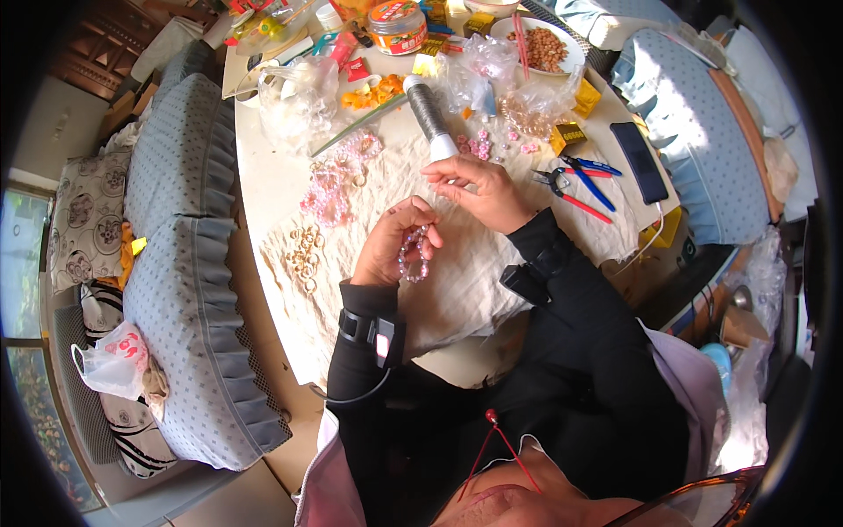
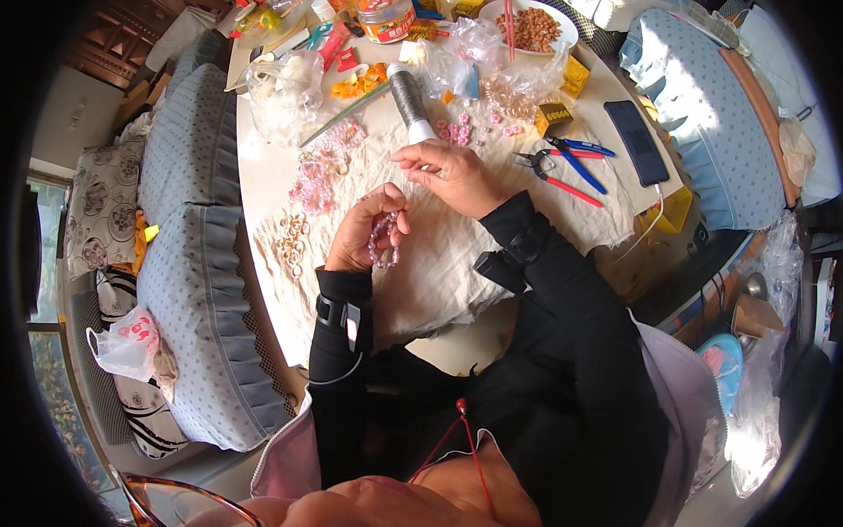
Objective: The person threads pink beads onto a clear elastic cord, ties the ends, and attaches a metal keyring using pliers. The finished keychain is placed on the table among other completed pieces.
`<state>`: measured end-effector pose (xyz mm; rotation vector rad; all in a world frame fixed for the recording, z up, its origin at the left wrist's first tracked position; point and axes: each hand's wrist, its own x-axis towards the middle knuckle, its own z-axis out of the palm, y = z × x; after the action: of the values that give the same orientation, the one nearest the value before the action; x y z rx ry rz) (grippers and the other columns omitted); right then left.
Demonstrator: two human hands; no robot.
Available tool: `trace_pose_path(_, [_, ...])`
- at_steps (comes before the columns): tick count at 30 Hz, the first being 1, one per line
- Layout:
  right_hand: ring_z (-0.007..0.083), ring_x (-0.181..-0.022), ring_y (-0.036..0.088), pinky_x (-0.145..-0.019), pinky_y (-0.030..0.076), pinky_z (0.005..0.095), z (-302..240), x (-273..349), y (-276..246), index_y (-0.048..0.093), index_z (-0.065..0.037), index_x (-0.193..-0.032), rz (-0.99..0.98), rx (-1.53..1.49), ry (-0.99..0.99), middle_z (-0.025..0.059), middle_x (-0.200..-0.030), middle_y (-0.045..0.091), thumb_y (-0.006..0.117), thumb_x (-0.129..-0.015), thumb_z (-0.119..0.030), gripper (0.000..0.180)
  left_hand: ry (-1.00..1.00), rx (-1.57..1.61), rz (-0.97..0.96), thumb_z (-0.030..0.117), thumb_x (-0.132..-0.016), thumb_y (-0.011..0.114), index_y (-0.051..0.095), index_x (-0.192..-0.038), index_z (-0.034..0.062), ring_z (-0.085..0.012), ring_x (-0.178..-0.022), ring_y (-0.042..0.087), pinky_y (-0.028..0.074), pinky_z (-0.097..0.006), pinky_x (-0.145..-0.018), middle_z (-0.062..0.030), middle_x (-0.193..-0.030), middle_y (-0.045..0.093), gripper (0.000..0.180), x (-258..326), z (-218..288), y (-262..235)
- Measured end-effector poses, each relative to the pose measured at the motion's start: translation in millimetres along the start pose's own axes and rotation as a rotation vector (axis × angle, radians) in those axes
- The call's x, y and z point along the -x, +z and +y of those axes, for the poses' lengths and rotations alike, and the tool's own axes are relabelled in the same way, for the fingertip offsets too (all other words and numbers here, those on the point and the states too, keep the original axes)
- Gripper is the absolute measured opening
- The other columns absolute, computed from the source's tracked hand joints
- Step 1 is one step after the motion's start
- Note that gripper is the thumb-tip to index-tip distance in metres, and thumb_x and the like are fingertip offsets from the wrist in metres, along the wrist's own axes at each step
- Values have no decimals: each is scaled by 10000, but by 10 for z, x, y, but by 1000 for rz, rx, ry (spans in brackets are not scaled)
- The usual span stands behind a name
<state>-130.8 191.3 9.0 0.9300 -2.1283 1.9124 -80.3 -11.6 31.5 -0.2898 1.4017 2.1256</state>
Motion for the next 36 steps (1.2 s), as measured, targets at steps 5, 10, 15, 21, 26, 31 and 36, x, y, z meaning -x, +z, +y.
trace_pose_path(5, [199, -959, 704, -838, 575, 318, 130, -24, -75, 768, -45, -1112, -149, 111, -234, 69, -1055, 717, 763, -878, 67, 259, -27, -46, 10, 151, -957, 589, 633, -947, 78, -145, -518, 624, 369, -225, -437, -110, -719, 708, 86, 99, -11, -11])
trace_pose_path(10, [242, -938, 716, -816, 579, 347, 203, -1, -90, 749, -54, -1033, -167, 103, -278, 66, -1003, 721, 776, -901, -44, 135, -47, -131, 45, 150, -956, 595, 636, -943, 85, -149, -537, 635, 397, -228, -453, -106, -732, 714, 78, 200, -5, 10])
trace_pose_path(15, [264, -929, 712, -805, 575, 356, 113, 0, -109, 730, -53, -994, -192, 152, -276, 62, -985, 709, 758, -910, -61, 89, -36, -130, 20, 173, -1029, 566, 623, -1067, 52, -163, -640, 695, 469, -227, -500, -135, -844, 750, 139, 264, 39, 68])
trace_pose_path(21, [270, -964, 709, -838, 574, 380, 30, 24, -116, 736, -97, -989, -179, 356, -382, 42, -1032, 707, 693, -896, -67, 107, 176, -278, 151, 248, -1086, 588, 648, -1225, 13, -202, -904, 747, 559, -281, -788, -138, -1051, 780, 280, 251, -19, 233])
trace_pose_path(26, [239, -976, 703, -867, 565, 377, -23, 34, -127, 739, -136, -991, -128, 497, -458, 16, -1032, 694, 660, -868, -79, 157, 269, -399, 216, 238, -1054, 671, 689, -1102, -9, -198, -894, 743, 548, -303, -859, -134, -1003, 781, 253, 194, -29, 224])
trace_pose_path(31, [229, -959, 694, -848, 562, 377, -112, 42, -121, 715, -120, -1004, -148, 573, -522, 17, -1008, 666, 639, -885, -116, 142, 291, -324, 295, 139, -1020, 695, 700, -1043, -17, -191, -817, 741, 548, -274, -772, -114, -905, 764, 158, 184, -101, 207])
trace_pose_path(36, [242, -969, 694, -834, 580, 396, -219, 91, -327, 677, -103, -1078, -79, 675, -472, 47, -1022, 662, 631, -920, -116, 165, 255, -259, 384, 117, -990, 670, 675, -950, 19, -164, -654, 669, 584, -305, -687, -92, -754, 698, 106, 271, -134, 239])
